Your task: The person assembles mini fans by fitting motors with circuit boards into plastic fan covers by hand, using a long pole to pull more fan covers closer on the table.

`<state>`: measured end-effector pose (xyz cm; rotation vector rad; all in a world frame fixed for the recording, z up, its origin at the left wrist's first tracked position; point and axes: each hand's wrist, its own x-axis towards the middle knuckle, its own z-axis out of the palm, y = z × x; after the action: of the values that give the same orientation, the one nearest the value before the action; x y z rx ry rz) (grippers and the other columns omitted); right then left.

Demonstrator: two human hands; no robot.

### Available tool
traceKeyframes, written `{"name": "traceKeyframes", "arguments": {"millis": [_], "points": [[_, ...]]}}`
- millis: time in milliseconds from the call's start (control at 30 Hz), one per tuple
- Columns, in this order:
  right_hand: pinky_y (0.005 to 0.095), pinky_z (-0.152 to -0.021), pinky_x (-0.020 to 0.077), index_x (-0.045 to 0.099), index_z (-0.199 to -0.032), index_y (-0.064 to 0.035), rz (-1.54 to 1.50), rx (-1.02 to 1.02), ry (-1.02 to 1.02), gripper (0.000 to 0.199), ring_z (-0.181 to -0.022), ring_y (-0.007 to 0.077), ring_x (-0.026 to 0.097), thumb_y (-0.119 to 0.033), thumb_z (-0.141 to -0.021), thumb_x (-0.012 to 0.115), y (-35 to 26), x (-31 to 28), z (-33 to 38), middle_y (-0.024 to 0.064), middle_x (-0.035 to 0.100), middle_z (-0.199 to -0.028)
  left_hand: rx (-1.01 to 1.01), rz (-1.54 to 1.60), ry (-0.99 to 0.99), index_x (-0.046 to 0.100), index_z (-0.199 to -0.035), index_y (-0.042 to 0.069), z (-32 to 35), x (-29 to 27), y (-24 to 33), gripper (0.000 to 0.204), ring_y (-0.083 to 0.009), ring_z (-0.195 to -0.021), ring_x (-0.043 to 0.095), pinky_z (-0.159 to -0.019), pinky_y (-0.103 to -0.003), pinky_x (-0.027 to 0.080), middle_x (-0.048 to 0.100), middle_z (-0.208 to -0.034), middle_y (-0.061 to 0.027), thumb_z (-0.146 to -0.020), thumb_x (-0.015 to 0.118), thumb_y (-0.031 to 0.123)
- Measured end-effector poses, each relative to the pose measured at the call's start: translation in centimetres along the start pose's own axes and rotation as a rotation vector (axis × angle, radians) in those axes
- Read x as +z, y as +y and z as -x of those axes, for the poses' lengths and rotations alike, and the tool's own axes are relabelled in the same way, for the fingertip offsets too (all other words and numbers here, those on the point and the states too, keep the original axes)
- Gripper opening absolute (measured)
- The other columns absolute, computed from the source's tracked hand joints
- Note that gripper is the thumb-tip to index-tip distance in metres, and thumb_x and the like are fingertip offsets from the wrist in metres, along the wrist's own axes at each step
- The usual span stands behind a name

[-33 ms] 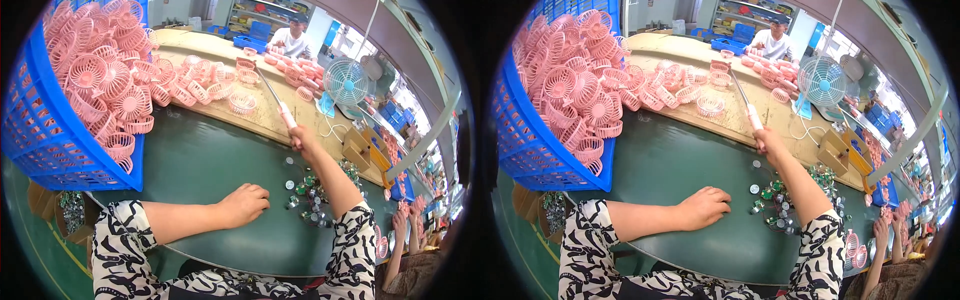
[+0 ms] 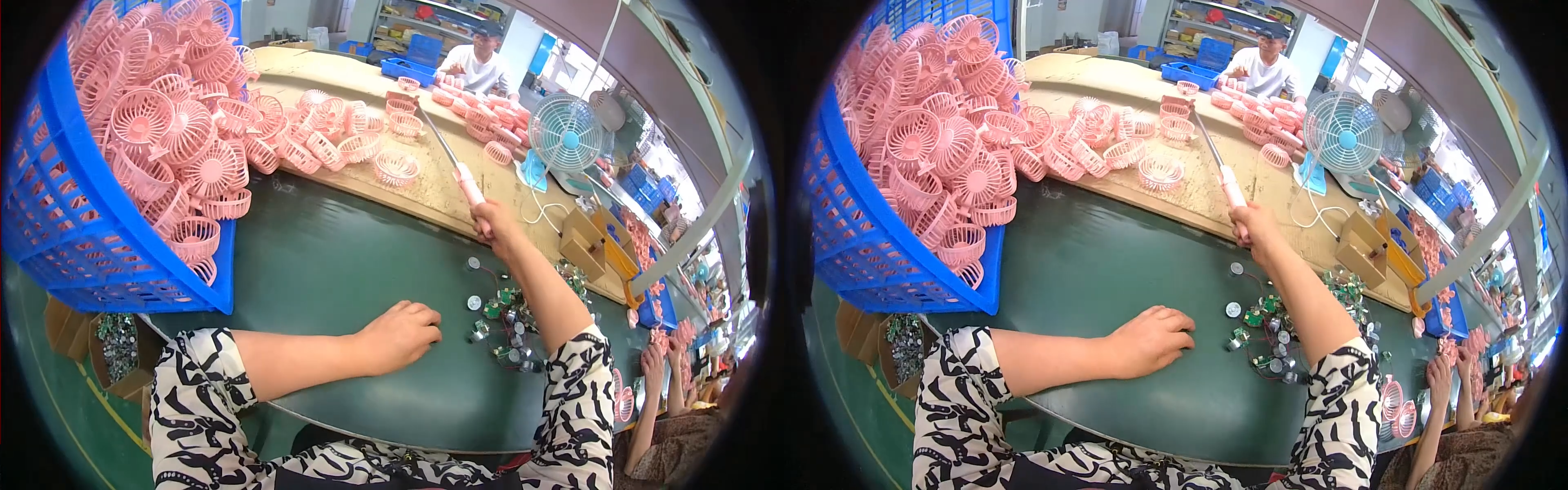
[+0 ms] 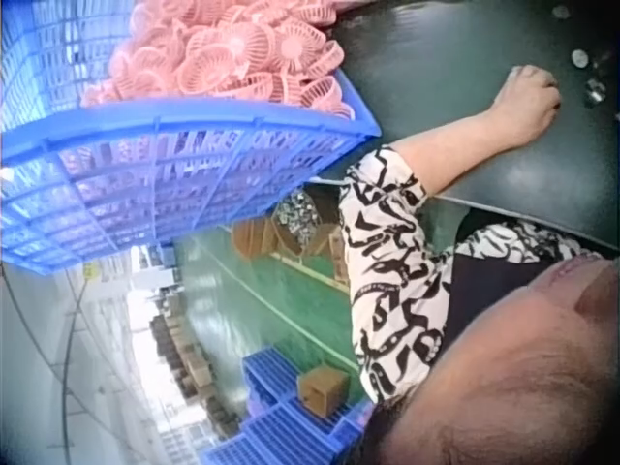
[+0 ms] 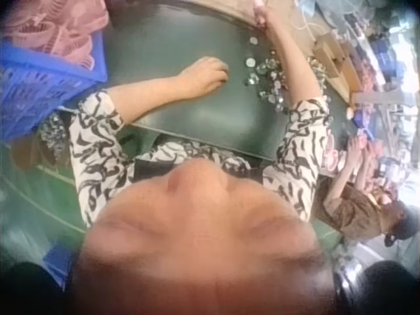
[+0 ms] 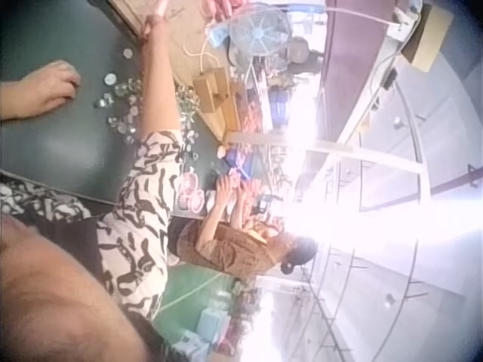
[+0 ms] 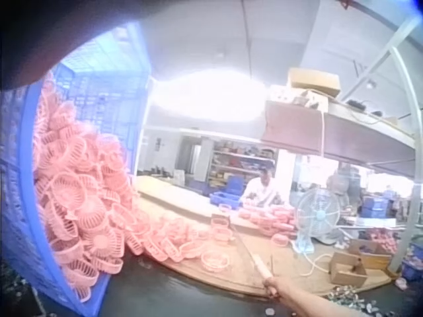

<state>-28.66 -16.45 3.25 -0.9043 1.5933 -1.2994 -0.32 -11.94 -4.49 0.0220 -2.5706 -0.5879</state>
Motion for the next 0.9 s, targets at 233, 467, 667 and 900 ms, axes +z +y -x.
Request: {"name": "traceKeyframes", "arguments": {"millis": [233,467,667,900], "points": [[0.0332,-0.044,0.0412,0.068,-0.098,0.0030,0.370,-0.278,0.335,0.027,-0.049,0.0164,0.056,-0.013,-0.076,0.066,-2.7,3.3,-9.5,0.0076,0.061,-0.063,-0.005,0.024,0.005,0.066,-0.100,0.008,0.5,0.2,-0.2,0.022,-0.0293,-0.115,0.053,-0.099,-0.044,0.042,0.058,-0.118,-0.0106,-0.078,0.068,0.009],[0.0442,-0.082,0.0526,0.071,-0.095,0.0038,0.850,-0.382,0.548,0.035,-0.092,0.0389,0.069,-0.024,-0.073,0.069,-3.3,5.1,-17.2,0.0265,0.070,-0.093,-0.016,0.082,0.008,0.066,-0.098,0.007,0.1,0.0,-0.2,0.019,-0.0284,-0.115,0.053,-0.099,-0.043,0.042,0.058,-0.117,-0.0103,-0.079,0.067,0.008],[0.0451,-0.085,0.0532,0.068,-0.105,0.0028,1.036,-0.231,0.440,0.039,-0.097,0.0378,0.068,-0.025,-0.078,0.067,-2.5,5.2,-17.0,0.0260,0.069,-0.105,-0.016,0.128,0.011,0.067,-0.097,0.006,0.0,-0.7,-0.3,0.016,-0.0283,-0.113,0.055,-0.099,-0.042,0.043,0.060,-0.114,-0.0103,-0.080,0.066,0.007],[0.0491,-0.085,0.0509,0.064,-0.111,0.0017,1.084,-0.167,0.267,0.039,-0.096,0.0395,0.067,-0.024,-0.080,0.062,-0.9,-0.4,-7.1,0.0256,0.068,-0.102,-0.006,0.188,0.024,0.067,-0.097,0.007,-0.5,0.0,-0.5,0.018,-0.0290,-0.114,0.055,-0.101,-0.043,0.043,0.061,-0.115,-0.0094,-0.079,0.068,0.007]]}}
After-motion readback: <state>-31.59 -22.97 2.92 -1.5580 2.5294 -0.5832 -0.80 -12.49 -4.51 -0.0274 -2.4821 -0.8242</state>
